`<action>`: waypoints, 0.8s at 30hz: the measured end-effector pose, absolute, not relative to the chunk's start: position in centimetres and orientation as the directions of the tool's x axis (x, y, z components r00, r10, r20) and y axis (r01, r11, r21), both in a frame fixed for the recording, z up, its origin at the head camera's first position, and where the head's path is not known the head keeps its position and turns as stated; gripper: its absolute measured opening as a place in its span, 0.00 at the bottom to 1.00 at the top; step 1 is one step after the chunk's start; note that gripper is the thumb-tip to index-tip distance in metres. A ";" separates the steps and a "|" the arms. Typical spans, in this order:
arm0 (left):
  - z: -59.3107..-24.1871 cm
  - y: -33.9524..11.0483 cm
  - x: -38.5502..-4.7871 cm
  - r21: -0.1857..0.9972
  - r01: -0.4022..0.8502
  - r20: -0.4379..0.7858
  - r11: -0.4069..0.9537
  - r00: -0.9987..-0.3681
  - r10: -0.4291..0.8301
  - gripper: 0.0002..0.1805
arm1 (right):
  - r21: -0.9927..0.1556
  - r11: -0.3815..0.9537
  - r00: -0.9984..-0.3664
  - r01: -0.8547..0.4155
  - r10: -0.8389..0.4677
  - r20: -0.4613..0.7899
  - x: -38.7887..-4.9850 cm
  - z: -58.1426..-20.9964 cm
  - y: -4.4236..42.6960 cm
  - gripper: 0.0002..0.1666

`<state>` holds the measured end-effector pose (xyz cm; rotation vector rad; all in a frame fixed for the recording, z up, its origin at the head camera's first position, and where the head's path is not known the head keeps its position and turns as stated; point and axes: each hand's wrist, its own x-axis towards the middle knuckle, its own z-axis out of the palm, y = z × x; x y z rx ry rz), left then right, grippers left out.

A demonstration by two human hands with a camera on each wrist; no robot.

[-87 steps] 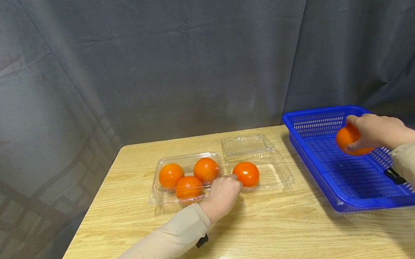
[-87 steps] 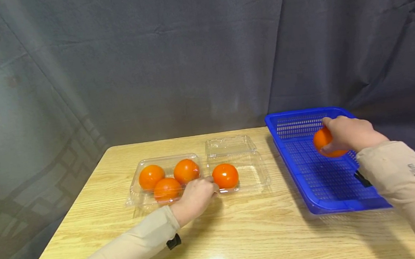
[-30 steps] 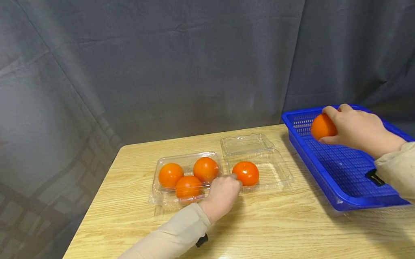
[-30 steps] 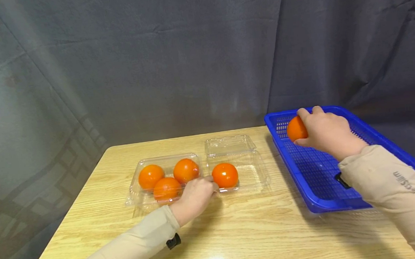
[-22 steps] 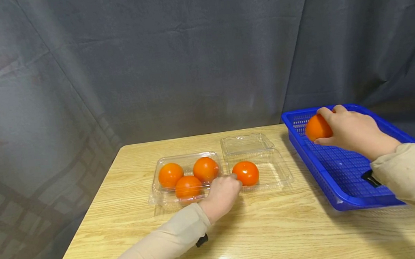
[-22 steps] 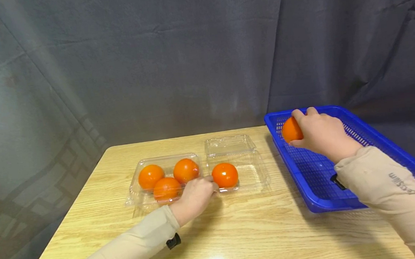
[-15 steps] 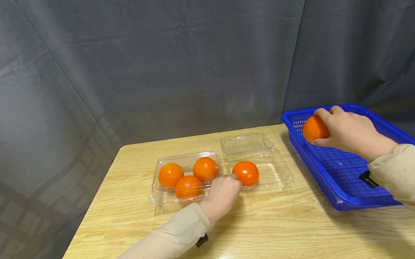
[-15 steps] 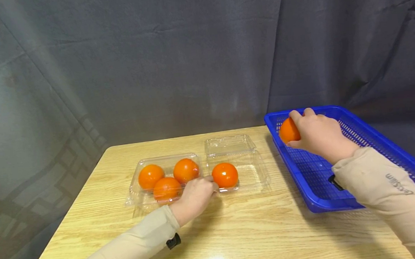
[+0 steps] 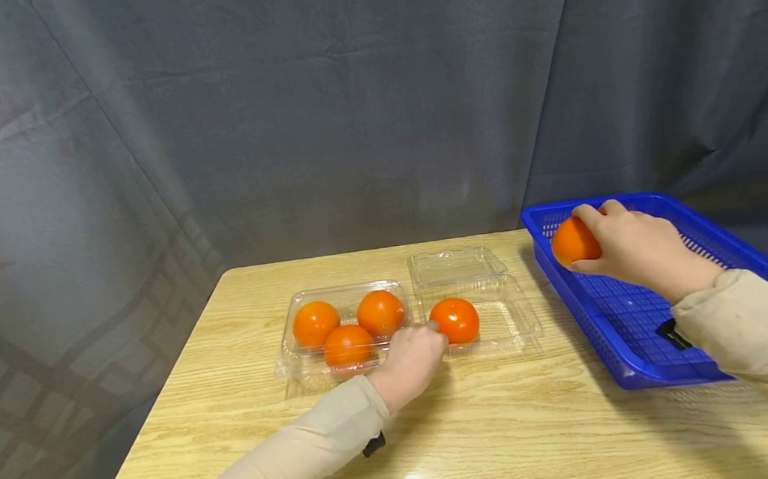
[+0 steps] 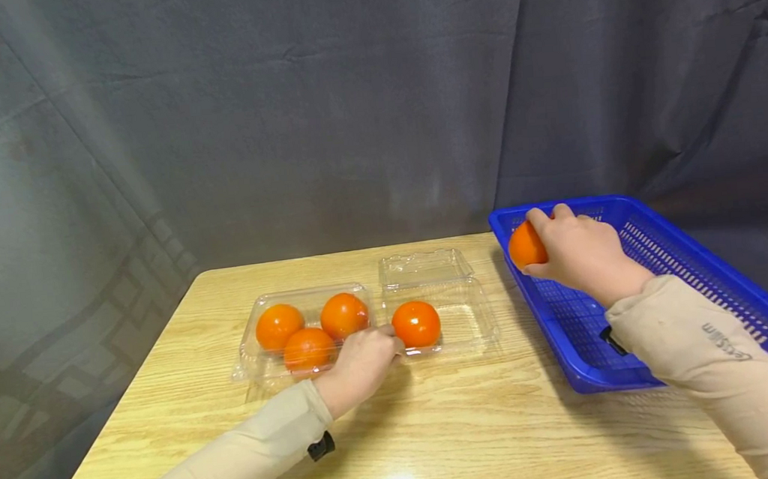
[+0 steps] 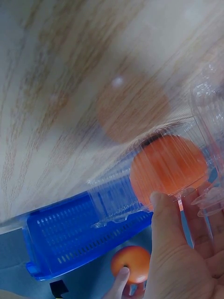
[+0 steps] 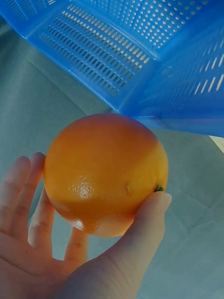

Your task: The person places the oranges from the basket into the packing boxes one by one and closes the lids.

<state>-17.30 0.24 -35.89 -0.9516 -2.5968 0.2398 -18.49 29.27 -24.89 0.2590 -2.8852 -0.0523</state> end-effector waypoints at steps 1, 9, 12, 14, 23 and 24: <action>-35.9 0.2 -17.3 -0.279 0.590 0.277 0.758 -0.706 0.652 0.09 | 0.057 0.983 -0.954 -0.175 -0.184 0.238 -18.5 -24.9 29.3 0.42; -35.9 0.2 -17.3 -0.279 0.593 0.280 0.755 -0.702 0.655 0.09 | 0.051 0.980 -0.945 -0.192 -0.198 0.261 -18.5 -25.2 28.8 0.42; -35.9 0.2 -17.3 -0.287 0.592 0.284 0.754 -0.699 0.656 0.09 | 0.053 0.979 -0.944 -0.197 -0.204 0.261 -18.5 -25.3 28.6 0.41; -35.9 0.2 -17.3 -0.292 0.590 0.287 0.753 -0.697 0.657 0.09 | 0.056 0.978 -0.943 -0.201 -0.209 0.259 -18.5 -25.3 28.5 0.41; -36.1 0.2 -17.4 -0.304 0.585 0.304 0.752 -0.689 0.658 0.08 | 0.057 0.974 -0.934 -0.220 -0.227 0.276 -18.5 -25.6 28.0 0.40; -36.1 0.2 -17.4 -0.305 0.584 0.306 0.752 -0.688 0.658 0.08 | 0.056 0.974 -0.934 -0.221 -0.227 0.277 -18.5 -25.6 28.0 0.40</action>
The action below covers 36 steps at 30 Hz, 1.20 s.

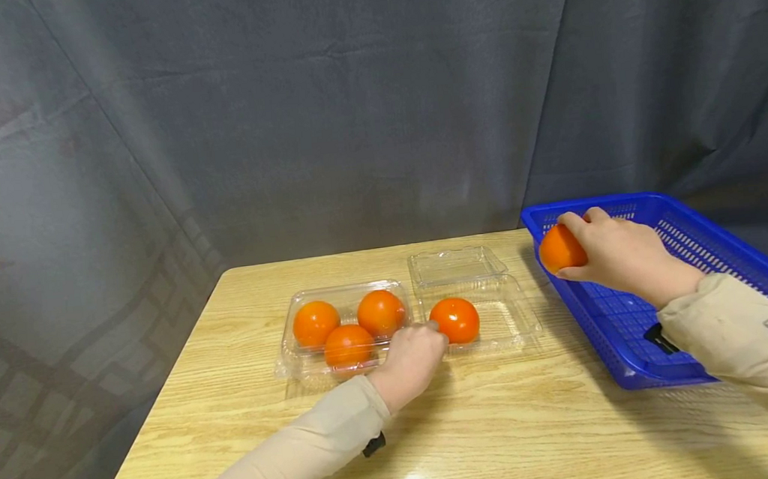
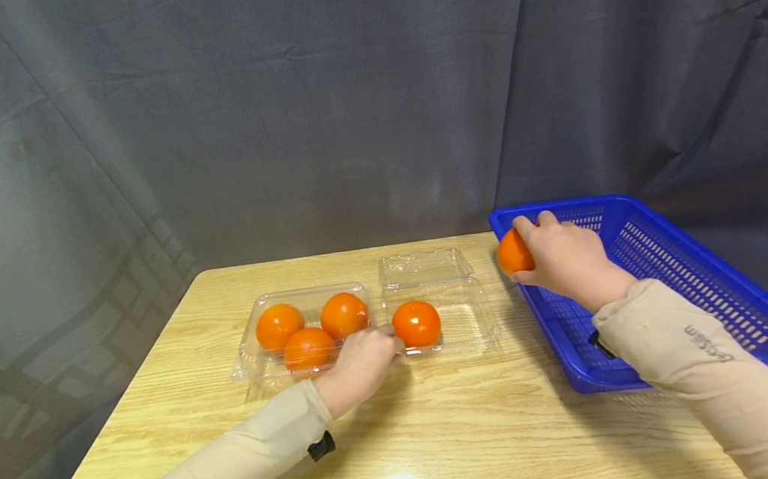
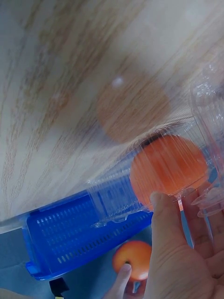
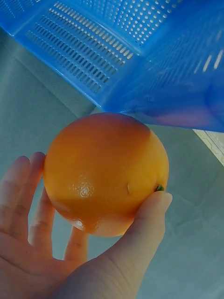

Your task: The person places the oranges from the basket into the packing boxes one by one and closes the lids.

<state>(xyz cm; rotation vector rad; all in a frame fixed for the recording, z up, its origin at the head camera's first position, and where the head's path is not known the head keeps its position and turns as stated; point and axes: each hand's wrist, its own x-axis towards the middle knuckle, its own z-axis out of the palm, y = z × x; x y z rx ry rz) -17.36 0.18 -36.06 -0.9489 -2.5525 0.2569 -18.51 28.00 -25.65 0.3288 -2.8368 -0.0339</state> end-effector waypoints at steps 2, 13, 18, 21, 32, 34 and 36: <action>-36.1 0.2 -17.4 -0.305 0.583 0.308 0.753 -0.687 0.658 0.08 | 0.058 0.972 -0.931 -0.226 -0.233 0.281 -18.5 -25.7 27.9 0.40; -36.2 0.3 -17.4 -0.309 0.581 0.325 0.753 -0.680 0.658 0.09 | 0.083 0.967 -0.924 -0.240 -0.254 0.285 -18.5 -26.0 27.4 0.42; -36.2 0.2 -17.3 -0.317 0.577 0.337 0.752 -0.673 0.658 0.09 | 0.085 0.965 -0.928 -0.247 -0.261 0.265 -18.6 -26.0 27.1 0.41; -36.2 0.2 -17.3 -0.314 0.579 0.334 0.752 -0.674 0.659 0.09 | 0.089 0.963 -0.926 -0.256 -0.271 0.262 -18.5 -26.0 26.8 0.41; -36.0 0.2 -17.3 -0.302 0.588 0.316 0.750 -0.680 0.661 0.09 | 0.095 0.953 -0.917 -0.288 -0.304 0.259 -18.6 -26.5 25.9 0.41; -36.0 0.2 -17.3 -0.296 0.591 0.312 0.750 -0.682 0.661 0.09 | 0.093 0.951 -0.916 -0.295 -0.309 0.257 -18.6 -26.7 25.7 0.41; -36.1 0.2 -17.4 -0.292 0.594 0.307 0.750 -0.684 0.661 0.09 | 0.095 0.949 -0.913 -0.300 -0.315 0.258 -18.6 -26.8 25.6 0.41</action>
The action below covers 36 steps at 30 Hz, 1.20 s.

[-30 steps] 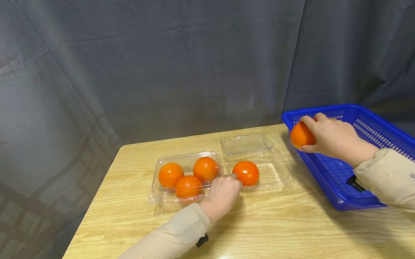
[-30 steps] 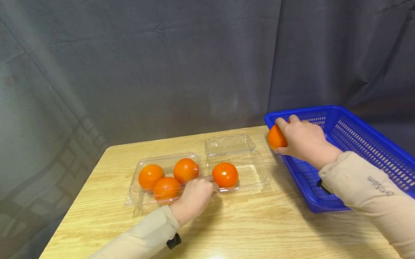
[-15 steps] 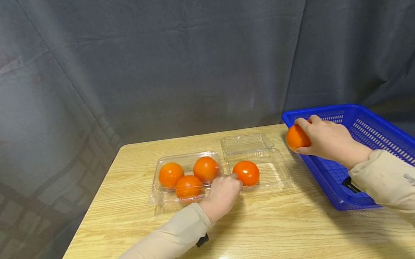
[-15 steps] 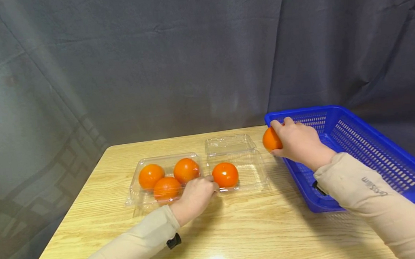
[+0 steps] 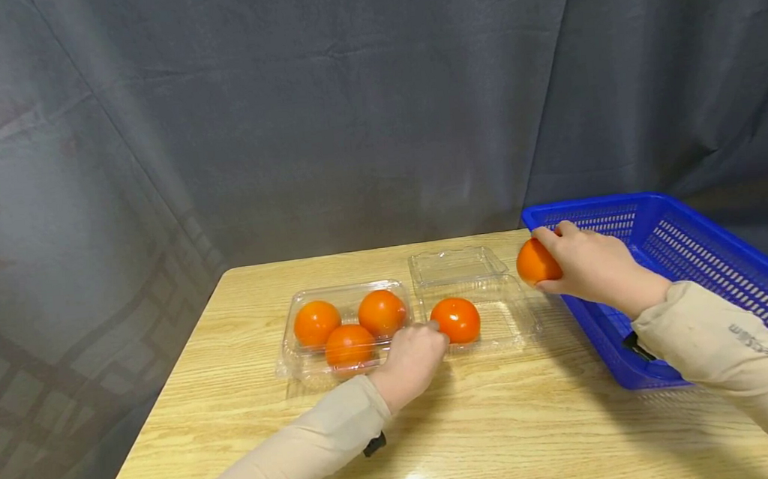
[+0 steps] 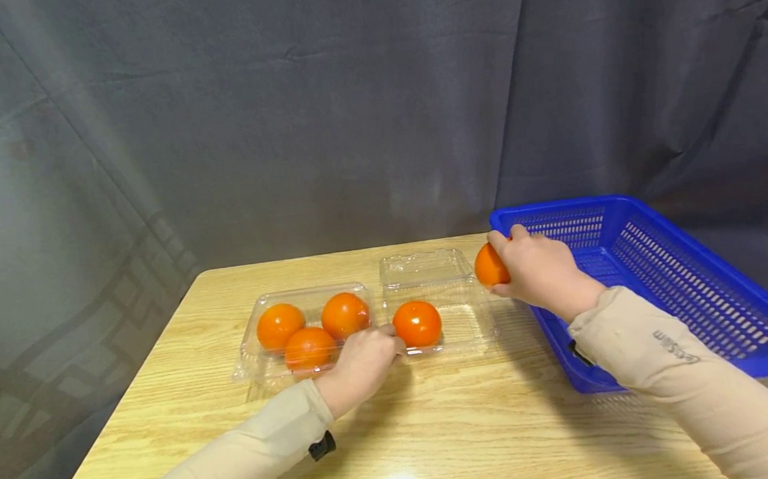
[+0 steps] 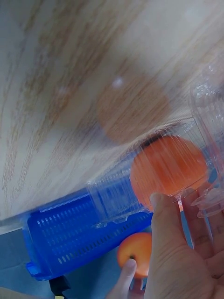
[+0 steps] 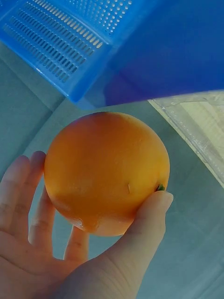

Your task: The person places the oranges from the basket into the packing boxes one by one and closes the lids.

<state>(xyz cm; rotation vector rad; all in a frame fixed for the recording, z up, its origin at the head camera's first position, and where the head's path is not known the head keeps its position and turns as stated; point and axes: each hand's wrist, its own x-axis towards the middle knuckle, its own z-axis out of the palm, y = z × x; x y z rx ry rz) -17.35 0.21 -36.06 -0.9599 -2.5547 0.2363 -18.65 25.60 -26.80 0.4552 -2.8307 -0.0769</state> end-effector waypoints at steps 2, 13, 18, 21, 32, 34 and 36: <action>-36.1 0.2 -17.4 -0.285 0.597 0.301 0.750 -0.688 0.661 0.09 | 0.098 0.948 -0.910 -0.304 -0.319 0.264 -18.7 -26.9 25.5 0.41; -36.0 0.4 -17.4 -0.274 0.596 0.273 0.755 -0.704 0.655 0.09 | 0.114 0.937 -0.897 -0.330 -0.349 0.270 -18.7 -27.1 24.8 0.40; -36.0 0.4 -17.4 -0.287 0.593 0.291 0.752 -0.694 0.658 0.09 | 0.109 0.934 -0.890 -0.341 -0.358 0.281 -18.8 -27.2 24.5 0.39; -36.1 0.4 -17.4 -0.294 0.591 0.299 0.751 -0.689 0.660 0.09 | 0.103 0.934 -0.892 -0.343 -0.358 0.277 -18.8 -27.2 24.2 0.39; -36.0 0.3 -17.4 -0.282 0.591 0.277 0.756 -0.704 0.654 0.10 | 0.067 0.934 -0.894 -0.350 -0.354 0.273 -19.1 -27.7 23.2 0.35; -36.0 0.3 -17.4 -0.278 0.592 0.274 0.756 -0.706 0.653 0.10 | 0.064 0.933 -0.893 -0.355 -0.358 0.273 -19.1 -27.9 23.1 0.35; -36.0 0.3 -17.4 -0.276 0.594 0.272 0.755 -0.705 0.654 0.10 | 0.063 0.932 -0.892 -0.358 -0.361 0.271 -19.2 -28.0 23.0 0.34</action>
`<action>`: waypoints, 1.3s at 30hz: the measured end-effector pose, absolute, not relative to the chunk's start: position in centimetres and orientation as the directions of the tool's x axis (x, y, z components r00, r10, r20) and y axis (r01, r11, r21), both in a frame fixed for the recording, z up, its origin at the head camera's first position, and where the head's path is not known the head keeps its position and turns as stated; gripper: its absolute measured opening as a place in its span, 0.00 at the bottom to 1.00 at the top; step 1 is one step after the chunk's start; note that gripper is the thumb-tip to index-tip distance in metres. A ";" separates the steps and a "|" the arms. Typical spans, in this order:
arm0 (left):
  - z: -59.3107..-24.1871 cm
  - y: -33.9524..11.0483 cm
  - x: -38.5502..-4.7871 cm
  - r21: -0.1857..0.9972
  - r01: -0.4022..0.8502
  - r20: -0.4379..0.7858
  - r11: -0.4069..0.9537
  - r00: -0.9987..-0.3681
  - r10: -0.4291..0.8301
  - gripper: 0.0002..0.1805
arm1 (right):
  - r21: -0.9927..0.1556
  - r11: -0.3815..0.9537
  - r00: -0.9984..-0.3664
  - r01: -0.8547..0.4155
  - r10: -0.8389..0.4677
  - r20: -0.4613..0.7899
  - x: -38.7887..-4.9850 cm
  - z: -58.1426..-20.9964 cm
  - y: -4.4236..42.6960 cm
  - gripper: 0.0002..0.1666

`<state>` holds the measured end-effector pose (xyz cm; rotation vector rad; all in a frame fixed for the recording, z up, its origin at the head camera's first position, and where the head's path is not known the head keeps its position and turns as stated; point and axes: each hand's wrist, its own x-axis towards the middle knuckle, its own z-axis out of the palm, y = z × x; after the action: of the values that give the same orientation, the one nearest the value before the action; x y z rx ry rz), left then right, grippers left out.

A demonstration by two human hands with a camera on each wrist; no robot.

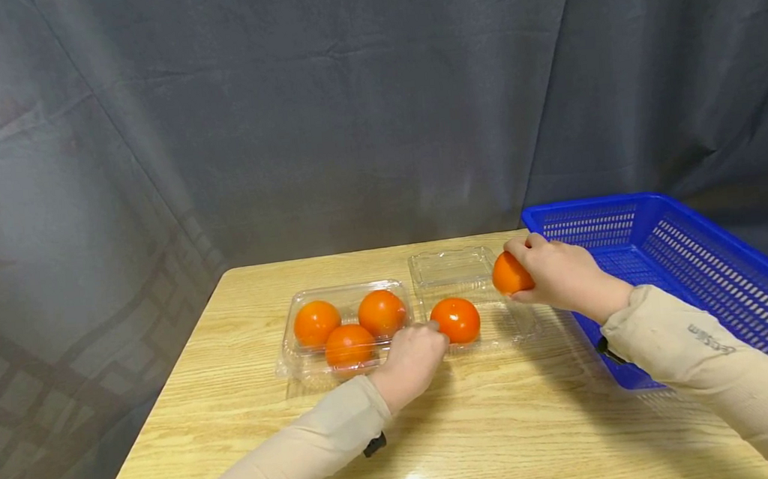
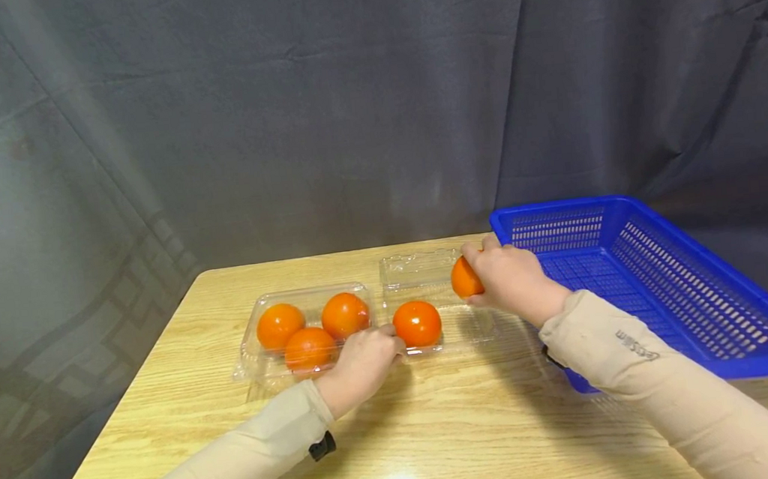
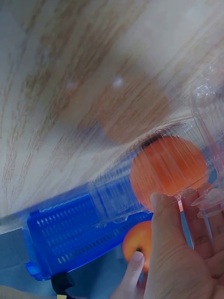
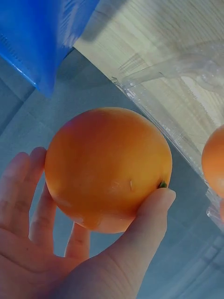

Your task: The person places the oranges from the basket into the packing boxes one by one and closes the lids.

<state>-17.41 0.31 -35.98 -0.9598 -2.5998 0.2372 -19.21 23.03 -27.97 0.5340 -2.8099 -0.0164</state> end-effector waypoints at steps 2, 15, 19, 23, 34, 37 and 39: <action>-36.0 0.3 -17.4 -0.273 0.597 0.272 0.754 -0.705 0.656 0.10 | 0.061 0.931 -0.893 -0.360 -0.363 0.266 -19.2 -28.1 22.9 0.34; -36.0 0.3 -17.4 -0.275 0.595 0.268 0.755 -0.707 0.655 0.09 | 0.069 0.921 -0.888 -0.384 -0.389 0.245 -19.3 -28.9 22.2 0.36; -36.0 0.4 -17.3 -0.294 0.578 0.285 0.761 -0.707 0.647 0.09 | 0.069 0.922 -0.891 -0.380 -0.385 0.239 -19.3 -29.2 22.0 0.35; -35.9 0.4 -17.3 -0.301 0.571 0.293 0.764 -0.707 0.644 0.09 | 0.065 0.922 -0.896 -0.382 -0.386 0.219 -19.3 -29.5 21.8 0.35; -36.0 0.4 -17.4 -0.281 0.580 0.287 0.765 -0.710 0.644 0.10 | 0.039 0.916 -0.898 -0.400 -0.400 0.185 -19.7 -30.4 21.1 0.34; -36.0 0.4 -17.4 -0.278 0.581 0.278 0.765 -0.713 0.643 0.10 | 0.034 0.919 -0.904 -0.393 -0.393 0.169 -19.8 -30.5 21.0 0.34; -35.9 0.4 -17.4 -0.282 0.581 0.277 0.764 -0.713 0.644 0.10 | 0.037 0.919 -0.905 -0.393 -0.393 0.165 -19.9 -30.7 21.0 0.35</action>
<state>-17.38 0.41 -35.93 -0.9382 -2.6007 0.2466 -19.88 20.96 -30.67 0.6002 -2.9103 -0.0037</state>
